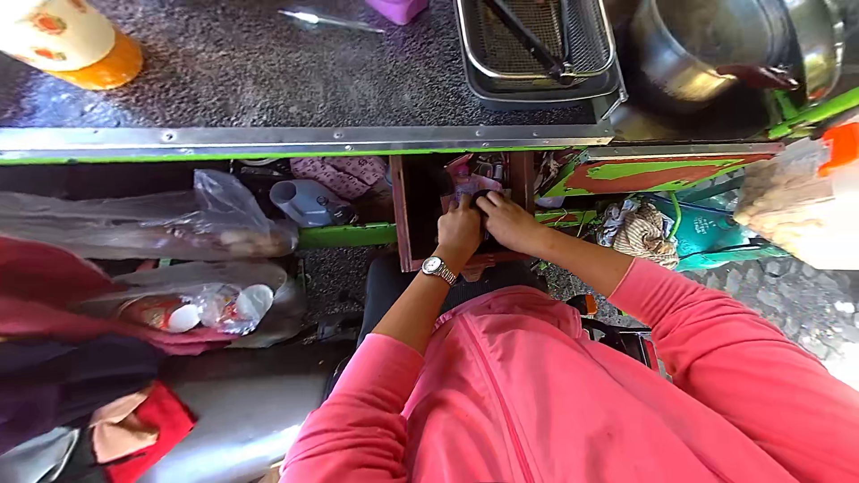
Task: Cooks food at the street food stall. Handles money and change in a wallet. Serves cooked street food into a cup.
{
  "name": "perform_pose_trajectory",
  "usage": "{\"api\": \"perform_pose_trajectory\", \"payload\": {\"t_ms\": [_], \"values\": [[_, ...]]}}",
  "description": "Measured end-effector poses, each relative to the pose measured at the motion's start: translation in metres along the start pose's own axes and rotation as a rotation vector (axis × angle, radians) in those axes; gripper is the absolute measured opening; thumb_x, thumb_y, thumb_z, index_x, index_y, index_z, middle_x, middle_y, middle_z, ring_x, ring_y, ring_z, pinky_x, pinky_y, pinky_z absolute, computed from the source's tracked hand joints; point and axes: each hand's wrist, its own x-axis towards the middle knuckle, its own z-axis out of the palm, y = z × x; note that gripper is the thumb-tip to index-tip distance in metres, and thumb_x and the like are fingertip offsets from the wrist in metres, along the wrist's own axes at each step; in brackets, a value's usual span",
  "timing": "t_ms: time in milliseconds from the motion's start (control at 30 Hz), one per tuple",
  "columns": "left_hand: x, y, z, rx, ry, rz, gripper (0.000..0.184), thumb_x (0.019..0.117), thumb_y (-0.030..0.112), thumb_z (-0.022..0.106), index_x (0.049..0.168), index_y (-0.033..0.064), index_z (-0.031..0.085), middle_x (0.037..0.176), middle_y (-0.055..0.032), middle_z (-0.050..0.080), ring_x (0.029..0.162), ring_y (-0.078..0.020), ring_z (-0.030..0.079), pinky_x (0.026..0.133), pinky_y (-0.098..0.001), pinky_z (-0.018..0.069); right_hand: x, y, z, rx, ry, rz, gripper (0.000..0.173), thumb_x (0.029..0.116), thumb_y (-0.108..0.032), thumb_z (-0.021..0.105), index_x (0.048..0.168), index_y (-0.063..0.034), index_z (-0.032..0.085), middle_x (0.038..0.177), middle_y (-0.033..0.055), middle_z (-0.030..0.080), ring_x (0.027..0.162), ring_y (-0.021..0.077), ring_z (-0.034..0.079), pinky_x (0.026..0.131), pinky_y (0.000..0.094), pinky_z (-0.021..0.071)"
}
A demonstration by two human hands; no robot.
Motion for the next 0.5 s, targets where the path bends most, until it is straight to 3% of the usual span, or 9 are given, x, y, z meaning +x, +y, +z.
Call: {"api": "perform_pose_trajectory", "payload": {"t_ms": [100,200,300,400,500], "values": [[0.000,0.007,-0.004,0.072,-0.038,-0.031,0.024,0.0946,0.009,0.065,0.113,-0.0041,0.070,0.146,-0.0195,0.051,0.129,-0.0418,0.054,0.089,-0.0588,0.0533,0.002,-0.004,-0.005,0.042,-0.051,0.032,0.025,0.0963,0.013,0.048,0.110,0.0118,0.069,0.145,0.0223,0.053,0.136,0.0397,0.048,0.112,0.0467,0.0433],[-0.004,0.012,0.002,0.079,0.029,-0.028,0.026,0.0919,0.010,0.070,0.113,-0.0043,0.070,0.140,-0.0221,0.055,0.125,-0.0435,0.055,0.084,-0.0597,0.0540,0.000,-0.003,-0.006,0.053,-0.035,0.033,0.026,0.0965,0.015,0.046,0.111,0.0133,0.068,0.145,0.0222,0.054,0.136,0.0389,0.049,0.112,0.0452,0.0430],[0.000,0.021,-0.004,0.100,-0.076,-0.083,0.030,0.0958,0.008,0.063,0.123,-0.0037,0.067,0.146,-0.0213,0.050,0.132,-0.0435,0.050,0.092,-0.0592,0.0518,-0.003,0.000,0.000,0.011,0.020,0.023,0.026,0.0966,0.014,0.046,0.110,0.0122,0.069,0.139,0.0214,0.057,0.132,0.0378,0.052,0.111,0.0451,0.0433],[-0.003,0.021,-0.006,0.070,-0.119,-0.084,0.027,0.0986,0.011,0.058,0.117,-0.0052,0.069,0.149,-0.0211,0.049,0.131,-0.0437,0.051,0.096,-0.0600,0.0492,-0.002,0.006,0.000,0.082,0.036,0.062,0.025,0.0964,0.011,0.050,0.109,0.0094,0.071,0.138,0.0224,0.057,0.132,0.0403,0.051,0.112,0.0468,0.0426],[-0.012,0.013,-0.010,-0.044,-0.072,-0.075,0.034,0.1033,0.021,0.052,0.112,-0.0086,0.067,0.141,-0.0262,0.054,0.119,-0.0455,0.060,0.093,-0.0605,0.0507,0.002,0.012,0.001,0.284,0.108,0.130,0.022,0.0960,0.008,0.056,0.111,0.0084,0.072,0.130,0.0247,0.059,0.128,0.0413,0.053,0.110,0.0475,0.0451]]}}
